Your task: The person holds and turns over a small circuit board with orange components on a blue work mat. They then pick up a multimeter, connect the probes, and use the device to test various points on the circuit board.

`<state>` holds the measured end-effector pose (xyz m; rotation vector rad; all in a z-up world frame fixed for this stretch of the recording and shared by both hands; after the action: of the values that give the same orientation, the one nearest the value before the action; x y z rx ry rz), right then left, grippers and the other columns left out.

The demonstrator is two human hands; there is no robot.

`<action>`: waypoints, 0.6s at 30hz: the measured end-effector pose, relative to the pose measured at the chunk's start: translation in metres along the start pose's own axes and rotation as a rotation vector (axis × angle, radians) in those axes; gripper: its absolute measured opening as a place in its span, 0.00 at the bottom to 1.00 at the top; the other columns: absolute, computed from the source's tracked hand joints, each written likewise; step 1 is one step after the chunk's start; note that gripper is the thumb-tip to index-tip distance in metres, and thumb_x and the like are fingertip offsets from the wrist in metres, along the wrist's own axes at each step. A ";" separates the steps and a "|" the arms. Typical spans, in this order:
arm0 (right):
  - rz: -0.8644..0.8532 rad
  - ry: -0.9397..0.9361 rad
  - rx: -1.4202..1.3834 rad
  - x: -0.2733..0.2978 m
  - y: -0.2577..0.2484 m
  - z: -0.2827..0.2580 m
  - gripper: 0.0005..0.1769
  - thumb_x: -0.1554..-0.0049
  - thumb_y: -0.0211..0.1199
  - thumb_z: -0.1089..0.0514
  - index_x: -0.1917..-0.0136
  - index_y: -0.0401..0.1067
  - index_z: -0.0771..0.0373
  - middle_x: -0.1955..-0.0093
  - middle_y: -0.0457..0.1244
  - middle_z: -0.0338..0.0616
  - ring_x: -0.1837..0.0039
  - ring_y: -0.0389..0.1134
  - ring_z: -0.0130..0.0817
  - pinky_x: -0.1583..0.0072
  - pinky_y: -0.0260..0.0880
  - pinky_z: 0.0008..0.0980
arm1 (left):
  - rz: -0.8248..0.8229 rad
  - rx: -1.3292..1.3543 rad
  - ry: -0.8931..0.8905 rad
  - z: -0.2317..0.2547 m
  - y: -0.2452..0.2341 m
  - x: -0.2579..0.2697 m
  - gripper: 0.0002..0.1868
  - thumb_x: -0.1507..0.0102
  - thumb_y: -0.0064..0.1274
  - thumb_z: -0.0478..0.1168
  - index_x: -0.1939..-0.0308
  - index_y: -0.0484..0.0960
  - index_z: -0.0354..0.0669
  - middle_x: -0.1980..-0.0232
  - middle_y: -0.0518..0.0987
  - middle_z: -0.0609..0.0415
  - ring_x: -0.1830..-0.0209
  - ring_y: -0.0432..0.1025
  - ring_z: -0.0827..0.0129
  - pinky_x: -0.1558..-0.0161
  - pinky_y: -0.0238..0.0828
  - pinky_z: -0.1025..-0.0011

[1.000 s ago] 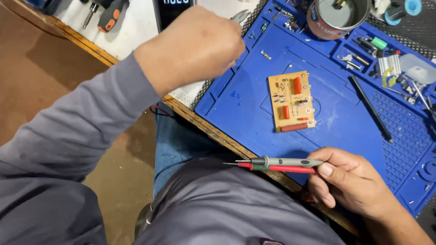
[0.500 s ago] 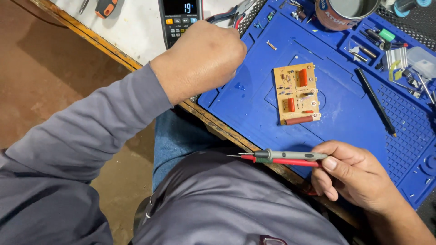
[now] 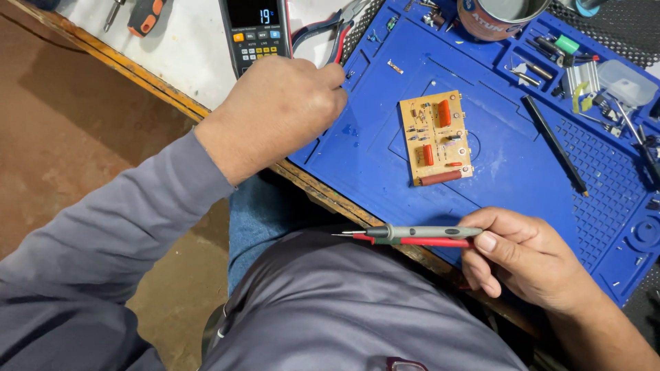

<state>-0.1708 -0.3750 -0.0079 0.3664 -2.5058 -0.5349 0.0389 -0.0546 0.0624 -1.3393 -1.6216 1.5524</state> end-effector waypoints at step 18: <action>0.000 -0.008 -0.020 0.000 0.004 0.002 0.16 0.34 0.51 0.60 0.39 0.70 0.74 0.68 0.61 0.46 0.68 0.62 0.33 0.60 0.66 0.37 | -0.039 0.116 -0.020 -0.007 0.009 -0.004 0.02 0.45 0.55 0.34 0.70 0.82 0.40 0.68 0.80 0.46 0.70 0.78 0.54 0.70 0.74 0.60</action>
<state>-0.1730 -0.3711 -0.0080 0.3568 -2.5065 -0.5623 0.0489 -0.0562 0.0558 -1.2283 -1.5346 1.6156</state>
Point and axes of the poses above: each hand's wrist, its own x-axis away from the middle knuckle, its own y-axis out of the palm, z = x × y, the point moved 1 cm from there along -x, towards the middle knuckle
